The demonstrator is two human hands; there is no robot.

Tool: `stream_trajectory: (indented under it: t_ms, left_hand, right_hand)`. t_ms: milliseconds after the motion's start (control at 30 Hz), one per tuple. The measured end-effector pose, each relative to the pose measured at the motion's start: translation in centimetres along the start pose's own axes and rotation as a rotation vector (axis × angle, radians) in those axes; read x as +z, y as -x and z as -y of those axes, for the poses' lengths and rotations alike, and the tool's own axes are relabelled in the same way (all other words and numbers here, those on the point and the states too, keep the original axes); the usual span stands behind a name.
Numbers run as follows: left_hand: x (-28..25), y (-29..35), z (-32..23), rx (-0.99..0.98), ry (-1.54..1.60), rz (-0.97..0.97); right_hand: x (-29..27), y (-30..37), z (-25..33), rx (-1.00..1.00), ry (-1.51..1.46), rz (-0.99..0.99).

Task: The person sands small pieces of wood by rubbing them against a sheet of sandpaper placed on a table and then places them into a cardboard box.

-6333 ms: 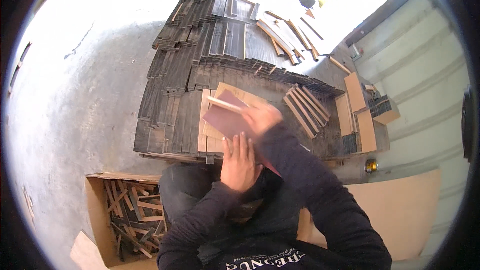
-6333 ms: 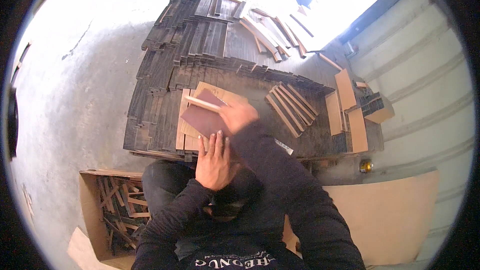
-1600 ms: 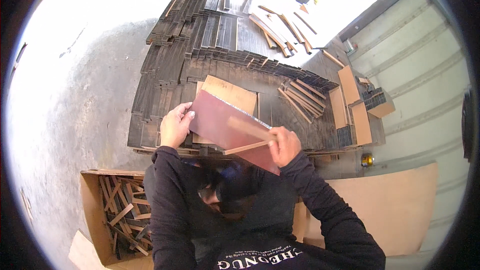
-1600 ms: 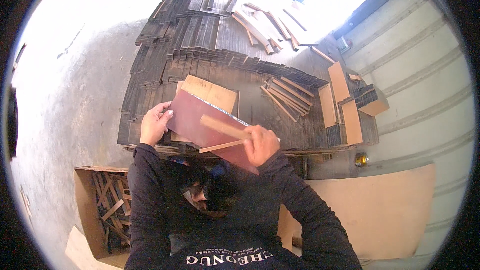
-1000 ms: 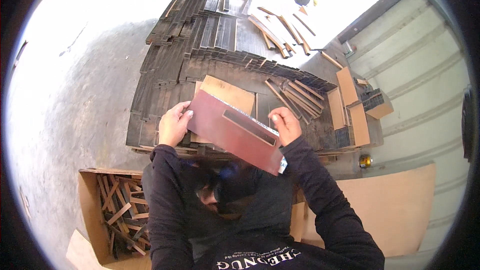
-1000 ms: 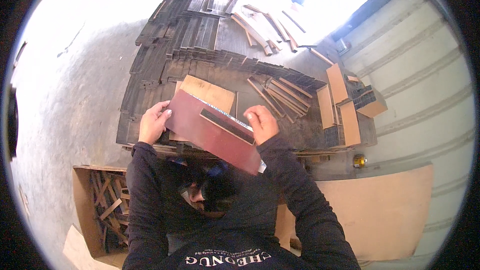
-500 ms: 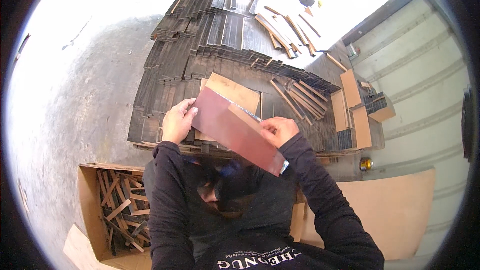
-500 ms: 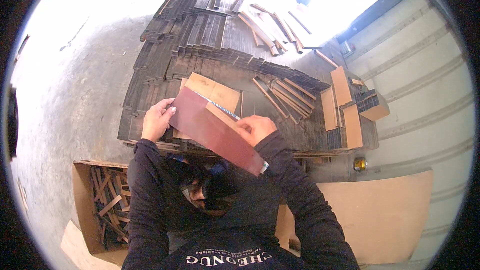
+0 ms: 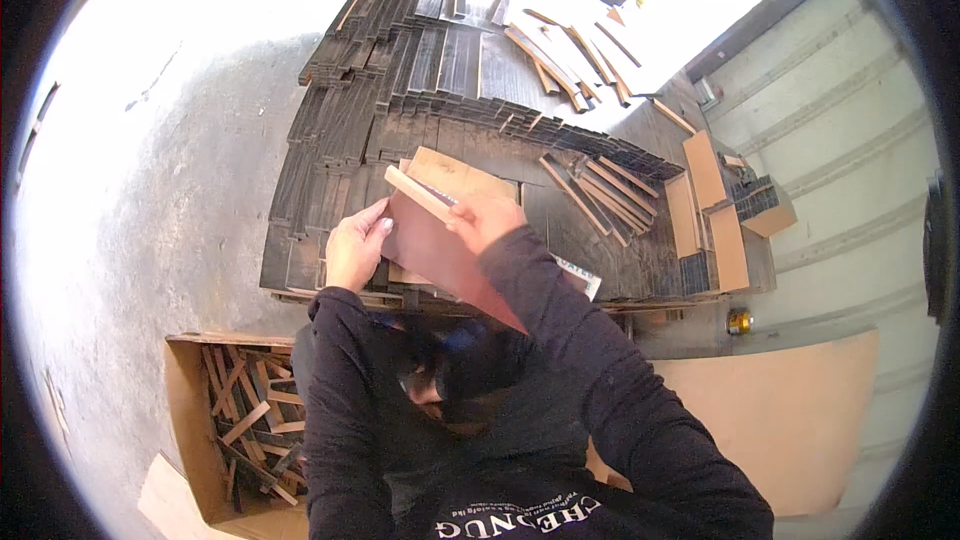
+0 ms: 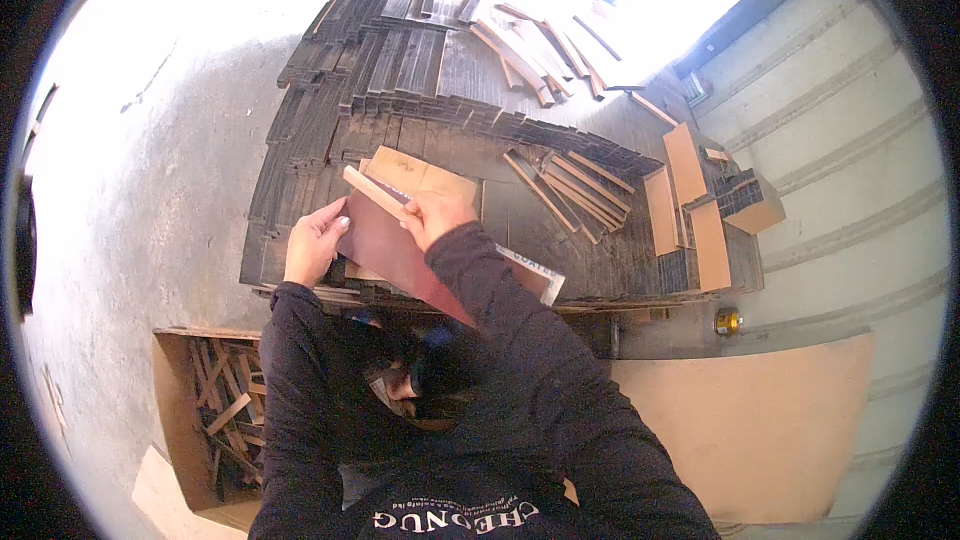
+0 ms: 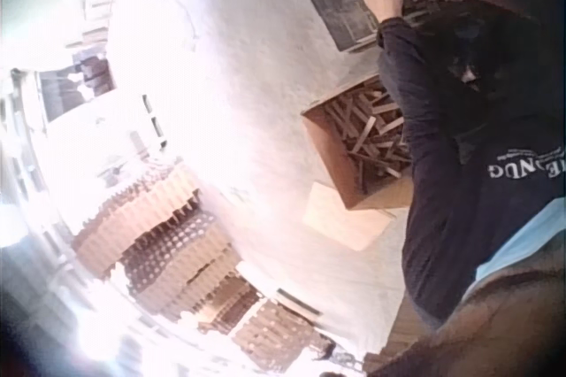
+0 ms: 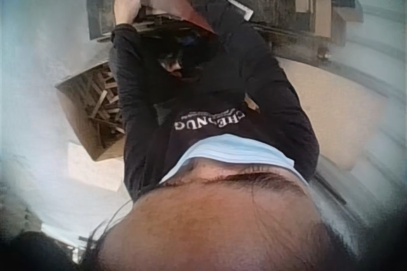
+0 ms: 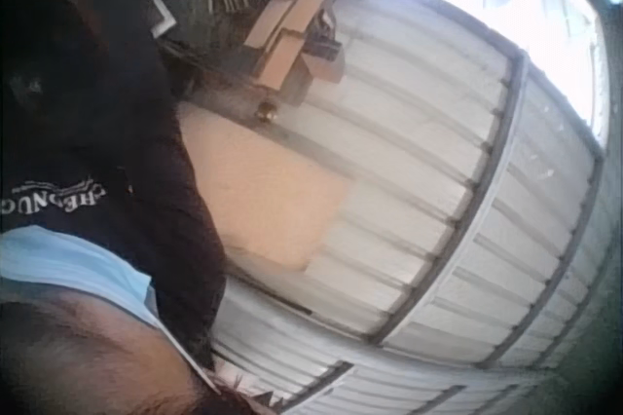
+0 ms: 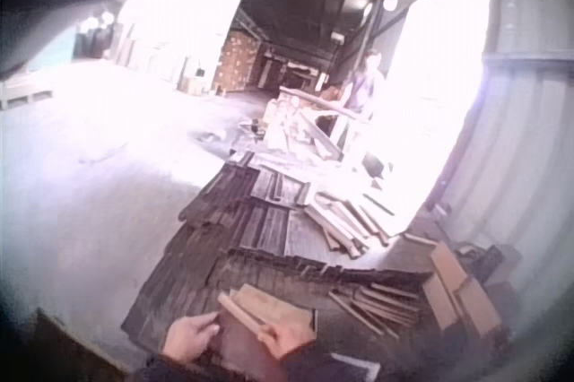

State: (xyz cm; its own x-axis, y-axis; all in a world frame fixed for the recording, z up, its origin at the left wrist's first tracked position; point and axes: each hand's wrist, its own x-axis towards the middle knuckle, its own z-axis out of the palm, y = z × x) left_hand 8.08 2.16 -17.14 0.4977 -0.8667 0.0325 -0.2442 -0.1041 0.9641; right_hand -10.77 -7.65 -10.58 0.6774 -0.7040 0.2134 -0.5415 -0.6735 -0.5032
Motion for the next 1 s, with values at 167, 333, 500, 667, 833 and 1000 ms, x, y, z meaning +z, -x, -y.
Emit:
stream_trajectory:
  t_ms: [167, 333, 500, 667, 833, 1000]
  left_hand:
    - [-1.0, 0.7, -0.7, -0.123, 0.020, 0.008]
    - [-0.1, 0.6, -0.2, 0.016, -0.044, 0.000]
    - [-0.7, -0.7, 1.3, 0.036, -0.044, -0.170]
    - [0.1, 0.2, -2.1, -0.146, -0.032, -0.025]
    - [-1.1, 0.0, -0.6, -0.096, -0.104, -0.022]
    - [-0.4, 0.3, -1.1, -0.075, -0.124, -0.039]
  right_hand:
    - [-2.0, 4.3, -1.9, -0.037, -0.030, 0.059]
    - [-1.3, 5.5, -0.8, 0.000, -0.010, -0.046]
    - [1.0, -7.4, 0.5, 0.051, 0.173, 0.011]
    - [-2.7, -4.3, -6.0, 0.049, -0.294, -0.070]
    - [-4.8, 2.1, -3.9, 0.481, -0.596, 0.128]
    - [-2.9, 4.6, -2.9, 0.462, -0.687, 0.153]
